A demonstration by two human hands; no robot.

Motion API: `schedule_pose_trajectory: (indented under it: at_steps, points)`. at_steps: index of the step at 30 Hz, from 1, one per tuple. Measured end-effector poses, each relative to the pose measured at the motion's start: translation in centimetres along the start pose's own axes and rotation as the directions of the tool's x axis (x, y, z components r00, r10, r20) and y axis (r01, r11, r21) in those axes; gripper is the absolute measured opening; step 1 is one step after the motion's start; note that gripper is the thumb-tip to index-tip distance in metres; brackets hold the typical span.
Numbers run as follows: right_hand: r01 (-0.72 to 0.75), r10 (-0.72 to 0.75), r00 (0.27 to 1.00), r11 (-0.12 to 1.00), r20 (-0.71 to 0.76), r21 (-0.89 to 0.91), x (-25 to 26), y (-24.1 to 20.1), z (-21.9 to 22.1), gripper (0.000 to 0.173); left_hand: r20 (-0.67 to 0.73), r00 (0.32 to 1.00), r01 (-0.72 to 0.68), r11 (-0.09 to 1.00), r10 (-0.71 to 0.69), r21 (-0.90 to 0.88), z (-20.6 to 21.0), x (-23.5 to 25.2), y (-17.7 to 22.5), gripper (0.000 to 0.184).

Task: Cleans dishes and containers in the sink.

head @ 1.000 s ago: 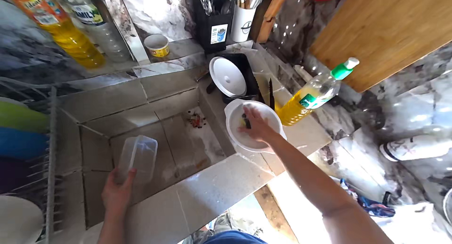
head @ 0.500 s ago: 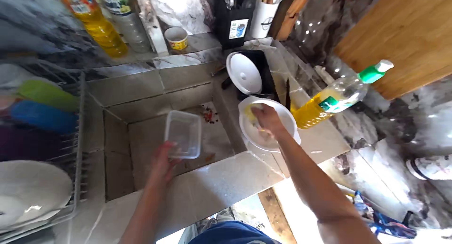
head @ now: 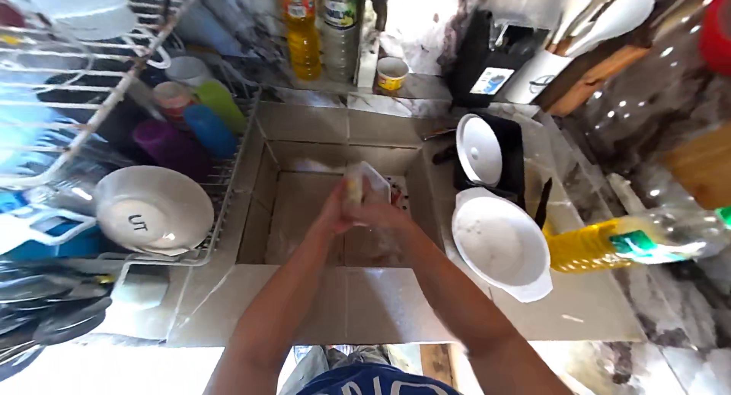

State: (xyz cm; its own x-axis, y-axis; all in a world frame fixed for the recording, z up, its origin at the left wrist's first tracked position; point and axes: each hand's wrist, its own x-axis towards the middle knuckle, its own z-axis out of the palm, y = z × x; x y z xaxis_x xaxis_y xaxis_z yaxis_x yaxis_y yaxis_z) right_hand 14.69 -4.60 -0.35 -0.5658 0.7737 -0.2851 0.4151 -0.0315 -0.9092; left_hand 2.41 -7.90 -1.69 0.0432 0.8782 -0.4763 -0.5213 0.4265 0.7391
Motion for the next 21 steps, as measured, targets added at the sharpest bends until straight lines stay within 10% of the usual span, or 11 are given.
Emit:
schedule_pose_trajectory:
  at_steps: [3,7,12,17,19,21]
  points:
    - [0.041,-0.028,0.998,0.954,0.050,-0.297,-0.9,-2.0,0.3,0.045,0.055,0.998,0.035,0.991,-0.043,0.131,-0.2,-0.8,1.6,0.073]
    - [0.016,0.056,0.968,0.959,-0.245,0.282,1.8,0.1,0.6,0.046,-0.024,0.999,-0.036,0.997,0.037,0.075,-0.1,0.0,-3.0,0.076]
    - [0.091,0.026,0.977,0.846,0.210,-0.526,-0.6,-1.4,1.1,0.042,-0.017,0.999,0.045,0.996,-0.044,0.083,-1.5,-1.0,0.4,0.064]
    - [-0.056,0.090,0.987,0.968,-0.132,0.243,0.9,-0.3,1.1,0.046,-0.060,0.992,-0.112,0.993,0.110,-0.027,0.0,-0.3,-3.0,0.061]
    - [-0.013,0.016,0.999,0.998,0.048,-0.068,0.4,-0.2,0.7,0.063,-0.034,0.997,-0.079,0.989,0.075,-0.124,-0.7,-0.6,-1.9,0.057]
    - [0.074,-0.020,0.990,0.912,0.136,-0.404,-0.7,-1.6,1.0,0.042,0.038,0.999,-0.005,1.000,0.006,-0.020,-1.3,-1.1,0.0,0.063]
